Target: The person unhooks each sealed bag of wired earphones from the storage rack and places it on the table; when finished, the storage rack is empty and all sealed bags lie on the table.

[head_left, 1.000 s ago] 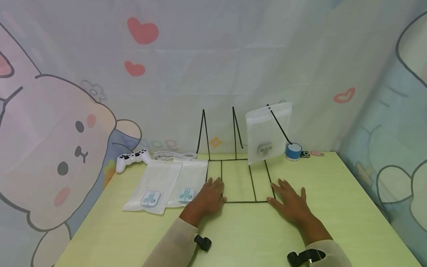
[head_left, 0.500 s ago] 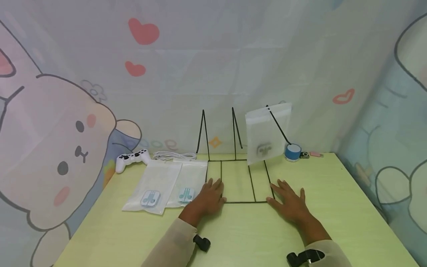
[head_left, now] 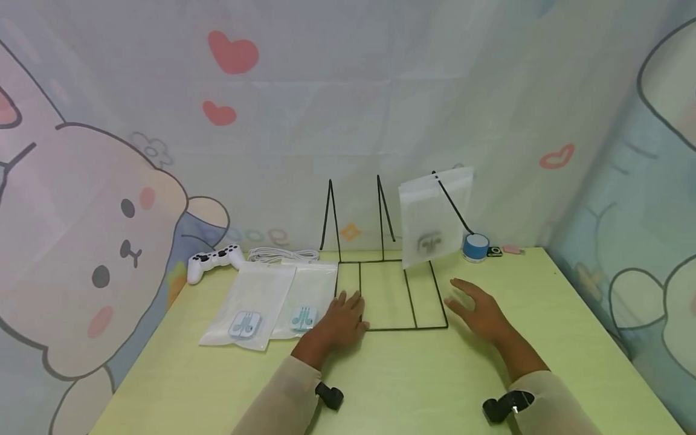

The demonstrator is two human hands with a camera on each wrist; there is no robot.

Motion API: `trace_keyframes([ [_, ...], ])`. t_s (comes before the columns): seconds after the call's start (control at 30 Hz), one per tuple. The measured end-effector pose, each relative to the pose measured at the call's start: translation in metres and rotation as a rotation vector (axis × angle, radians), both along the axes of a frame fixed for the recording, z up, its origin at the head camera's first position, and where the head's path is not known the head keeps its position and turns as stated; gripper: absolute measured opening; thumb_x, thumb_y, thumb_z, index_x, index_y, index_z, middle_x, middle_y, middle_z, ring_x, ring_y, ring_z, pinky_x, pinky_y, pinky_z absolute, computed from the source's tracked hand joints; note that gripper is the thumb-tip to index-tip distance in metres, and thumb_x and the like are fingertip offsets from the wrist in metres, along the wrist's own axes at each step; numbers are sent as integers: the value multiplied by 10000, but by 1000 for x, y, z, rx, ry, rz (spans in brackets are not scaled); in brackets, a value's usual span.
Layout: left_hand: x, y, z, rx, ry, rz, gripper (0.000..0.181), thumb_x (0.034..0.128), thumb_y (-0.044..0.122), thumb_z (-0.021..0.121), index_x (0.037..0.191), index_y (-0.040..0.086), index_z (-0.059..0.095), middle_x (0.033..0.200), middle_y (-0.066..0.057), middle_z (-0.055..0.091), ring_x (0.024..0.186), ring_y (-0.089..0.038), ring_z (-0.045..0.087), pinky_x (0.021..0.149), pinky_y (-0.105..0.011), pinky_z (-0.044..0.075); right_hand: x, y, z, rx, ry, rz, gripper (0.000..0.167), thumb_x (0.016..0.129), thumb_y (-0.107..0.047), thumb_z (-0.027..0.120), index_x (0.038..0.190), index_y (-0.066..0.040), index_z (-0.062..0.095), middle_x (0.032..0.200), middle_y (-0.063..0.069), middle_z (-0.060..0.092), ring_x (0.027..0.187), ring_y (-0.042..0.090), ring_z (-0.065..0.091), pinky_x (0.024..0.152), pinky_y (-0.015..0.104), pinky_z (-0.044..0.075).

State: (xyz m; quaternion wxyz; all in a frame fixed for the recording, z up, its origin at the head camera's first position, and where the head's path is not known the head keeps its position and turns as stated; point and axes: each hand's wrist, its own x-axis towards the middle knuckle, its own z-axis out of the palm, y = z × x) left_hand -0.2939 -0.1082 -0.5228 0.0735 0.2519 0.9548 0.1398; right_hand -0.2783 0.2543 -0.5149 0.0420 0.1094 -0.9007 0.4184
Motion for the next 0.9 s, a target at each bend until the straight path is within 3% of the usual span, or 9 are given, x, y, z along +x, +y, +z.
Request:
trace_keyframes([
  [0.3, -1, -3, 1, -6, -9, 8, 651, 1156, 349, 469, 1691, -4, 355, 1797, -203, 298, 1679, -520, 192, 1358, -636, 221, -27, 17, 34, -143, -44, -27, 699, 1124, -406, 623, 1671, -26, 412, 1714, 272, 422, 1622, 509, 332, 1261, 727, 331],
  [0.4, 0, -3, 1, -4, -10, 11, 649, 1156, 347, 474, 1688, -8, 361, 1794, -211, 301, 1676, -526, 193, 1357, -637, 223, -33, 20, 42, -141, -43, -29, 704, 1121, -419, 626, 1670, -29, 419, 1697, 277, 444, 1625, 520, 317, 1255, 729, 338],
  [0.57, 0, -2, 0, -3, -9, 4, 649, 1156, 347, 479, 1687, -8, 362, 1795, -209, 302, 1676, -523, 198, 1357, -637, 221, -43, 25, 52, -130, -36, -35, 668, 1129, -393, 616, 1645, -5, 446, 1650, 313, 483, 1603, 534, 347, 1235, 733, 357],
  [0.9, -2, -3, -2, 12, -25, 17, 667, 1161, 377, 460, 1704, 11, 334, 1811, -186, 269, 1691, -502, 160, 1371, -622, 190, -62, 20, 67, -307, -83, -74, 669, 1129, -368, 617, 1672, -34, 413, 1714, 276, 411, 1627, 477, 343, 1279, 671, 356],
])
